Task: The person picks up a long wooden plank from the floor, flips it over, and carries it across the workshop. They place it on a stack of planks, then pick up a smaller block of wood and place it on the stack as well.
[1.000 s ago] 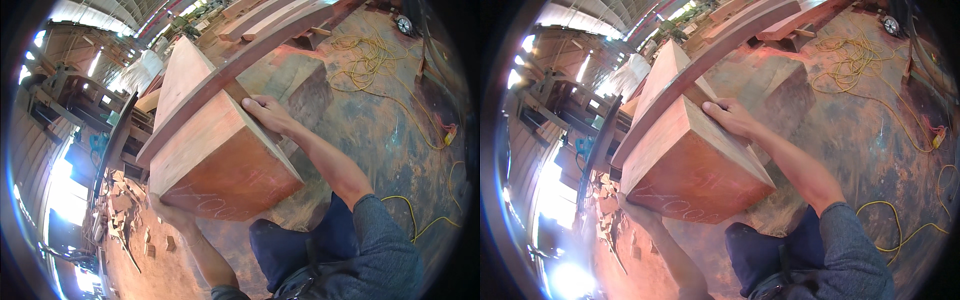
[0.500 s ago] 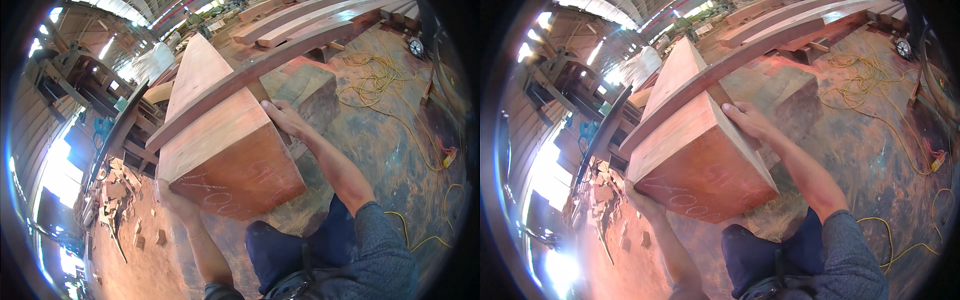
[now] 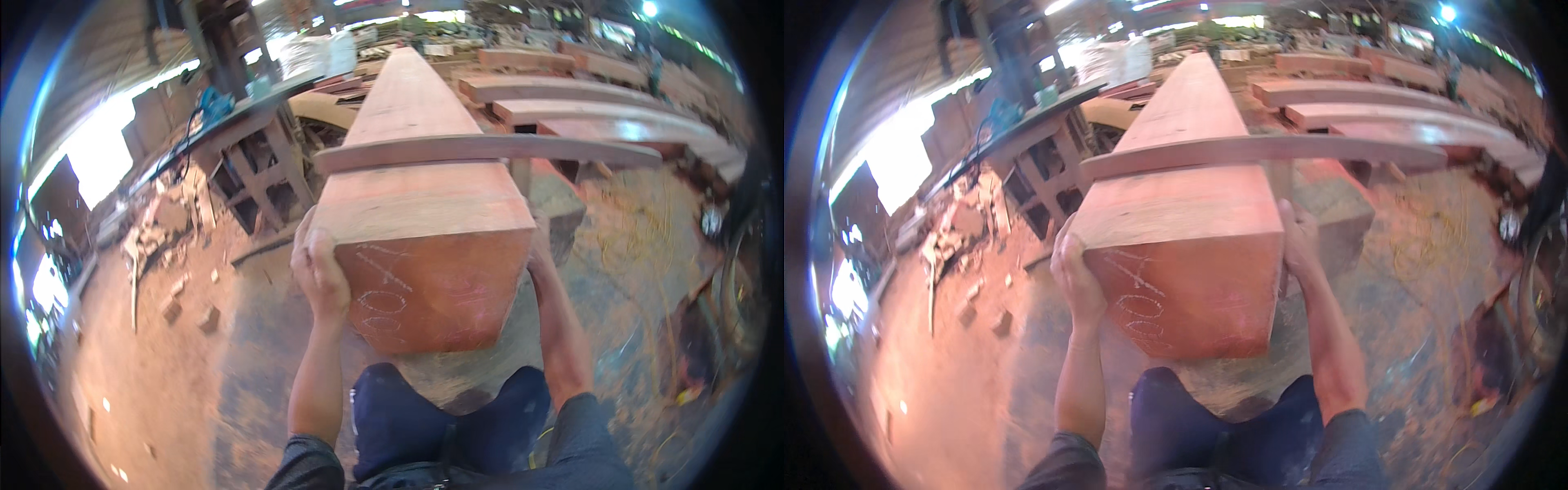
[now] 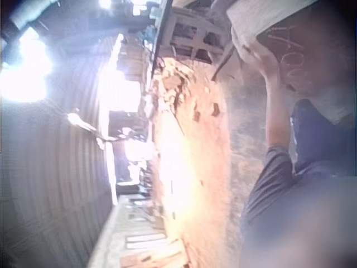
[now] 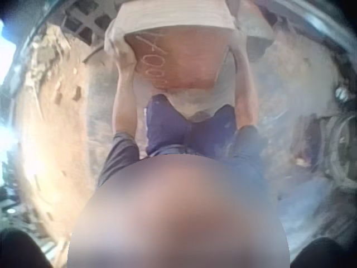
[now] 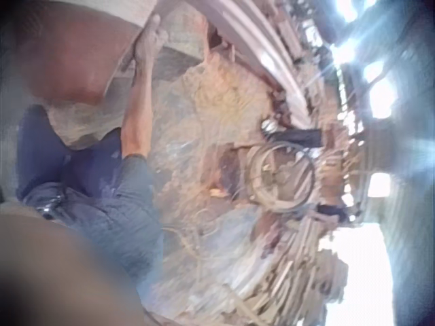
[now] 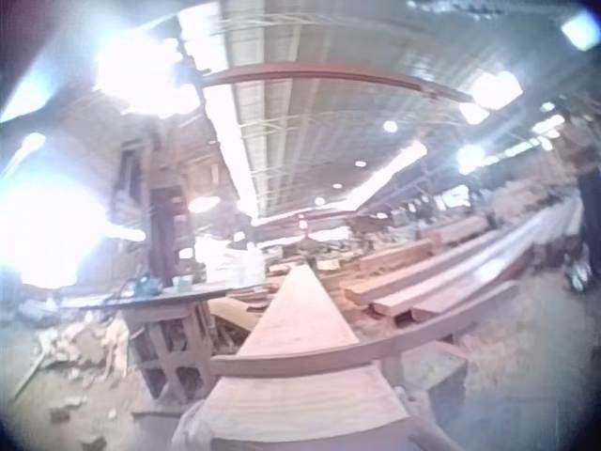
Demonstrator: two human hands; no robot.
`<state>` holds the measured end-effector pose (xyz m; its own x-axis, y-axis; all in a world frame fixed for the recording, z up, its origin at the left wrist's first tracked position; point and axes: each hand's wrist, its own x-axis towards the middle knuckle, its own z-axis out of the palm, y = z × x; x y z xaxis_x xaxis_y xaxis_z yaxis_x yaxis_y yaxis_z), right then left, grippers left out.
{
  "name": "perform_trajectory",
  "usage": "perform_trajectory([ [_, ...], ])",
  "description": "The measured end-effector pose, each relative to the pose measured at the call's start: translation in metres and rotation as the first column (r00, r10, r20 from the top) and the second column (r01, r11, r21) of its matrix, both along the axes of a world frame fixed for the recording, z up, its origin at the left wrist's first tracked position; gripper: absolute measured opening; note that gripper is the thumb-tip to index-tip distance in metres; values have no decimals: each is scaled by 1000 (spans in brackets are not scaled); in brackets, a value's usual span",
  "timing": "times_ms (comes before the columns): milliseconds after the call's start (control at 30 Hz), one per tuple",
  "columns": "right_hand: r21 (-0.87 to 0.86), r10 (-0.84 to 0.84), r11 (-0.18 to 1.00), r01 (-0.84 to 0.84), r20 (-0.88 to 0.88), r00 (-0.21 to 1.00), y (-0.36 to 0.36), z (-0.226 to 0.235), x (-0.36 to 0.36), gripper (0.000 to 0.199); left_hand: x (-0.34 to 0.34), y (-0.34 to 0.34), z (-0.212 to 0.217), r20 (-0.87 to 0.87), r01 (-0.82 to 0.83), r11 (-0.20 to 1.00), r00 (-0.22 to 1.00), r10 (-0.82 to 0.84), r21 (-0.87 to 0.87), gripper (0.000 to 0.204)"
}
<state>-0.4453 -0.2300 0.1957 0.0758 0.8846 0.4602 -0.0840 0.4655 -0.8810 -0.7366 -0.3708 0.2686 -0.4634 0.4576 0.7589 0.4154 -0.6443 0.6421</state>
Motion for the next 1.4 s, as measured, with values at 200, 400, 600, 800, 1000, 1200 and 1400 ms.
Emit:
perform_trajectory([
  [200, 178, -2, 984, 12, -59, 998, -13, 23, 38, 42, 7, -8, -4, 246, 223, 974, 946, -211, -24, 40],
  [400, 251, -59, 966, 59, -10, 998, -52, 131, 88, 46, 10, 0, -4, 225, 202, 979, 953, -206, 38, 39],
  [600, 382, -93, 924, 20, 174, 980, -73, 228, 53, 49, 8, -1, -7, 245, 157, 987, 959, -145, -29, 44],
  [800, 284, -99, 959, 0, 333, 938, -107, 289, -31, 51, 5, 1, -8, 86, 49, 999, 995, -48, -4, 44],
  [1000, 168, 88, 973, -156, 355, 931, -121, 269, -107, 50, 0, -2, -12, 97, 101, 995, 990, -99, -21, 50],
  [1200, -10, 261, 960, -281, 398, 879, -117, 233, -172, 51, -9, -23, -8, -11, 286, 923, 956, -293, 256, 62],
  [1400, -127, 427, 904, -408, 294, 855, -113, 204, -218, 47, 2, -58, 8, -185, 134, 991, 974, -130, 9, 66],
])
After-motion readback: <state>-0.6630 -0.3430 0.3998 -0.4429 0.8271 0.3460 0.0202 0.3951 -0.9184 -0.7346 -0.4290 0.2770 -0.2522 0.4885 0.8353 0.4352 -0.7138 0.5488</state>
